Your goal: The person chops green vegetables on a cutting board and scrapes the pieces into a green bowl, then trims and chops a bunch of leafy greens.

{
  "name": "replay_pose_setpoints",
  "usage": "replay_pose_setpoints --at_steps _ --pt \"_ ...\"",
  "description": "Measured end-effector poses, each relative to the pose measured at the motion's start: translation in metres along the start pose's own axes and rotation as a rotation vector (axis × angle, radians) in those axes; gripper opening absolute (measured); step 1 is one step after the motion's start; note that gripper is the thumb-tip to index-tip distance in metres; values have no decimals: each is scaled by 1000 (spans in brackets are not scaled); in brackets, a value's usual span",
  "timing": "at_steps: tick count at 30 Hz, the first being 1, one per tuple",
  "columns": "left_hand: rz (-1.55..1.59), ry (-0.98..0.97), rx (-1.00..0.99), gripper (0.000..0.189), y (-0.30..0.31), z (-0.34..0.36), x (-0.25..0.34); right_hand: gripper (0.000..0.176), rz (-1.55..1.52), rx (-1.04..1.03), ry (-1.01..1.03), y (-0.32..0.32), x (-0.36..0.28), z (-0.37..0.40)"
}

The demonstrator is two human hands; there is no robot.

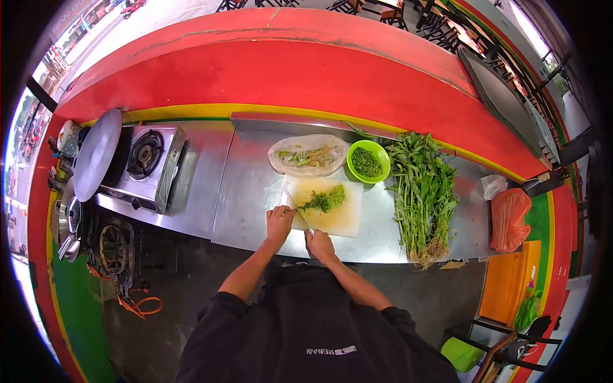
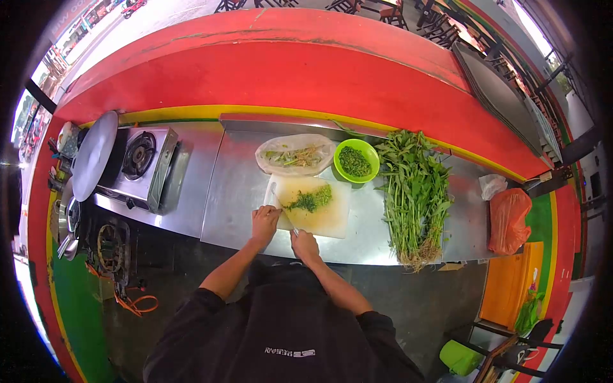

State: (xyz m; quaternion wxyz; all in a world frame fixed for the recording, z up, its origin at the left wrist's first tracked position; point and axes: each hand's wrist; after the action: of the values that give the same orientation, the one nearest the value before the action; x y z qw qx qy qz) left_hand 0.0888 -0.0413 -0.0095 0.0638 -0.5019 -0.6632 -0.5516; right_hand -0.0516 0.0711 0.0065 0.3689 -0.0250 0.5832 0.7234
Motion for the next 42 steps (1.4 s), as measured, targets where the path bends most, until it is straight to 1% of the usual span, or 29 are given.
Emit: replay_pose_setpoints --at_steps 2,4,8,10,13,16,19,23,25,26,28,29,32,35,40,42 --pt "44 23 21 13 3 -1 -1 54 -24 -6 -10 7 -3 2" --pt "103 146 -6 14 3 0 -1 52 -70 -54 -60 11 -2 7" --pt "147 173 -2 15 4 1 -2 51 -91 -38 -29 4 2 13" --pt "160 220 -28 18 6 1 1 52 -63 -72 -38 2 3 14" --pt "178 202 19 18 6 5 3 54 -50 -45 -29 2 1 17" --pt "186 192 35 16 5 9 3 55 -48 -77 -18 4 1 18" --pt "152 203 46 13 2 9 2 56 -25 -54 -9 0 0 19" --pt "112 152 37 13 -3 8 -5 55 20 -69 -18 -5 0 16" --pt "52 142 14 12 -3 7 -6 56 76 -6 16 -5 -2 16" --pt "53 142 13 12 -3 7 -7 56 76 -7 14 -5 -5 14" --pt "54 86 -2 11 0 6 -8 55 103 -4 -29 -6 -13 7" --pt "52 86 1 11 1 5 -8 55 86 1 -52 -7 -17 4" --pt "24 78 17 10 -1 7 -8 54 68 1 -35 -5 -23 3" --pt "76 149 20 11 7 8 3 54 5 23 -49 -7 -13 3" --pt "78 150 40 11 -2 7 -2 53 -32 57 -87 -6 1 15" --pt "45 147 77 11 -10 3 -2 54 -36 28 -124 -2 3 19"
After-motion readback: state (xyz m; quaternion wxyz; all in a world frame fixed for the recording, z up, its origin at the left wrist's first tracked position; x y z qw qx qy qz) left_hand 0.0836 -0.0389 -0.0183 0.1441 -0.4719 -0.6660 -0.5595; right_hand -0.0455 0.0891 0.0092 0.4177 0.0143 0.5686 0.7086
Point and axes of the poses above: each hand's wrist, its own z-axis away from the middle knuckle, its own y-axis out of the back of the hand, x = y × z, and after that the axes turned 11 degrees about z, right-handed
